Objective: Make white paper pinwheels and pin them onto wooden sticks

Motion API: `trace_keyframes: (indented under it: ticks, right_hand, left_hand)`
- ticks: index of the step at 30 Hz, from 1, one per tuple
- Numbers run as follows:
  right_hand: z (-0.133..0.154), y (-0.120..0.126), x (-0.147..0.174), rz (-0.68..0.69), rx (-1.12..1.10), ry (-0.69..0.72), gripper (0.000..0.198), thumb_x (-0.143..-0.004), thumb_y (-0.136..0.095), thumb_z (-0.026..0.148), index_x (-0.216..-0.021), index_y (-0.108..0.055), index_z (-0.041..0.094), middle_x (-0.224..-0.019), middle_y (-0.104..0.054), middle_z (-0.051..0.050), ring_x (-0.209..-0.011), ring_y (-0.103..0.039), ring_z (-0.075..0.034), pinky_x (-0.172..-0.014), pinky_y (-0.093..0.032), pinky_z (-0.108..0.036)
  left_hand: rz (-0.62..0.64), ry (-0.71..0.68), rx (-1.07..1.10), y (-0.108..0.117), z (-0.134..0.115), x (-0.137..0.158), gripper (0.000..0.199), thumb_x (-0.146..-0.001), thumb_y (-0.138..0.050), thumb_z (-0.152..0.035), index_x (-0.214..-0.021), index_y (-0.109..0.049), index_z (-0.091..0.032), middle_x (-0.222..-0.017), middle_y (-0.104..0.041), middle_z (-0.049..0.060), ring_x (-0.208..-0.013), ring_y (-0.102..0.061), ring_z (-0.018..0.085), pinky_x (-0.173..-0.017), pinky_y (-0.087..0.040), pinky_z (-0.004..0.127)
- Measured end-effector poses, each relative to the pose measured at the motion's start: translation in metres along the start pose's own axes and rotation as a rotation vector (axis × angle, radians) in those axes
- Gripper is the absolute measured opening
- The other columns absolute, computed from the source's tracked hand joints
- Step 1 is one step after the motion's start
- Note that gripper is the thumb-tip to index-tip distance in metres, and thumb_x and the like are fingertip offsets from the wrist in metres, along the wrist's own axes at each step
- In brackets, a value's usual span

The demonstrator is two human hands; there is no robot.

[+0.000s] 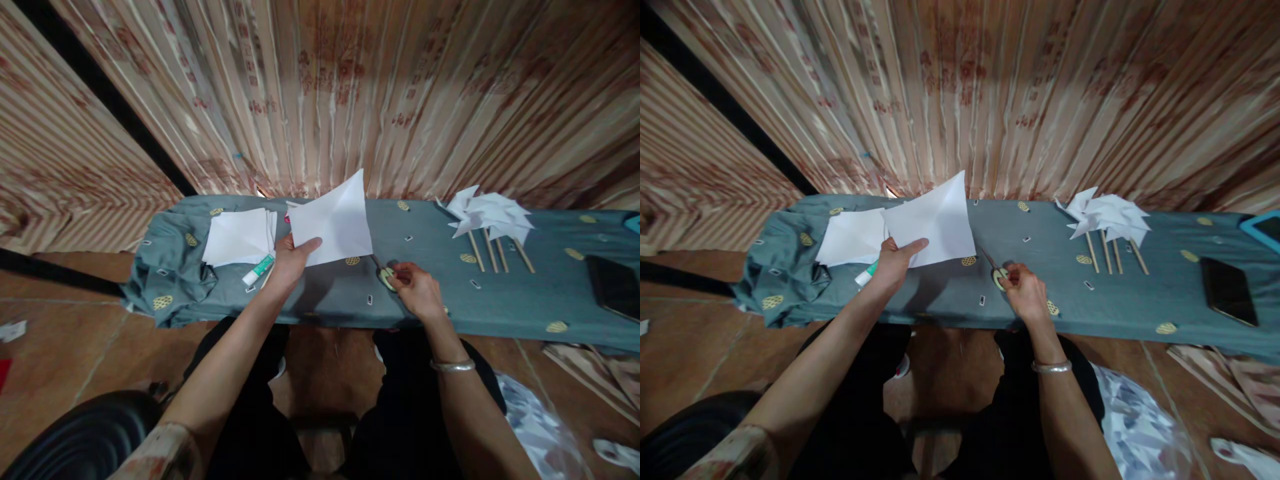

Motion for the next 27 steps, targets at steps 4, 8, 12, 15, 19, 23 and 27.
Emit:
trace_keyframes:
  ticks: [4,8,12,15,19,23,27]
  right_hand:
    - [-0.006,-0.017,0.002,0.153,-0.636,-0.158,0.044,-0.058,-0.085,0.039,-0.094,-0.07,0.019,-0.074,-0.075,-0.004,-0.063,-0.068,-0.018,-0.061,-0.054,-0.031]
    - [0.008,-0.025,0.012,0.271,-1.035,-0.221,0.044,-0.054,-0.092,0.037,-0.092,-0.075,0.021,-0.083,-0.078,-0.005,-0.077,-0.073,-0.019,-0.075,-0.059,-0.03]
    - [0.032,-0.027,0.024,0.366,-1.28,-0.249,0.03,-0.056,-0.092,0.03,-0.081,-0.076,0.024,-0.089,-0.078,-0.001,-0.082,-0.072,-0.014,-0.078,-0.059,-0.021]
    - [0.052,-0.024,0.03,0.434,-1.347,-0.253,0.026,-0.057,-0.092,0.028,-0.077,-0.076,0.025,-0.086,-0.077,0.002,-0.077,-0.07,-0.01,-0.069,-0.056,-0.015]
    - [0.081,-0.016,0.031,0.542,-1.232,-0.224,0.034,-0.058,-0.09,0.029,-0.089,-0.077,0.021,-0.081,-0.076,-0.003,-0.07,-0.067,-0.011,-0.054,-0.05,-0.014]
    - [0.101,-0.015,0.028,0.497,-1.084,-0.152,0.044,-0.059,-0.089,0.032,-0.099,-0.074,0.022,-0.084,-0.076,-0.005,-0.07,-0.069,-0.015,-0.041,-0.037,-0.015]
    - [0.099,-0.029,0.037,0.222,-0.951,-0.004,0.044,-0.066,-0.085,0.043,-0.101,-0.07,0.023,-0.077,-0.073,-0.003,-0.06,-0.063,-0.015,-0.047,-0.043,-0.024]
  left_hand:
    - [-0.056,0.0,0.088,-0.006,0.016,-0.011,0.036,-0.05,-0.087,-0.03,-0.08,-0.073,-0.017,-0.081,-0.076,0.005,-0.083,-0.07,0.023,-0.085,-0.054,0.037]
    - [-0.073,0.061,0.131,-0.006,0.025,-0.013,0.037,-0.051,-0.087,-0.028,-0.084,-0.073,-0.019,-0.089,-0.078,0.006,-0.089,-0.071,0.025,-0.087,-0.054,0.037]
    - [-0.029,0.079,0.185,-0.011,0.016,-0.016,0.027,-0.055,-0.083,-0.026,-0.079,-0.072,-0.021,-0.09,-0.078,0.005,-0.1,-0.071,0.027,-0.091,-0.053,0.037]
    - [-0.03,0.124,0.232,-0.017,0.013,-0.019,0.026,-0.055,-0.081,-0.029,-0.078,-0.072,-0.019,-0.088,-0.078,0.006,-0.105,-0.07,0.027,-0.093,-0.052,0.036]
    - [-0.056,0.132,0.202,-0.021,0.014,-0.023,0.031,-0.054,-0.083,-0.033,-0.078,-0.074,-0.014,-0.085,-0.078,0.008,-0.096,-0.071,0.026,-0.087,-0.053,0.033]
    - [-0.067,0.074,0.066,-0.015,0.017,-0.03,0.032,-0.056,-0.084,-0.038,-0.074,-0.074,-0.014,-0.074,-0.075,0.006,-0.074,-0.069,0.022,-0.072,-0.053,0.031]
    - [-0.089,-0.083,-0.135,-0.001,0.013,-0.04,0.024,-0.061,-0.081,-0.033,-0.075,-0.075,-0.015,-0.075,-0.075,0.004,-0.072,-0.067,0.02,-0.071,-0.051,0.03]
Point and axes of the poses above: each hand's wrist, its own x-axis away from the middle knuckle, its own y-axis out of the back of the hand, z = x × y, the point moved 5 cm from there along -x, towards the middle knuckle
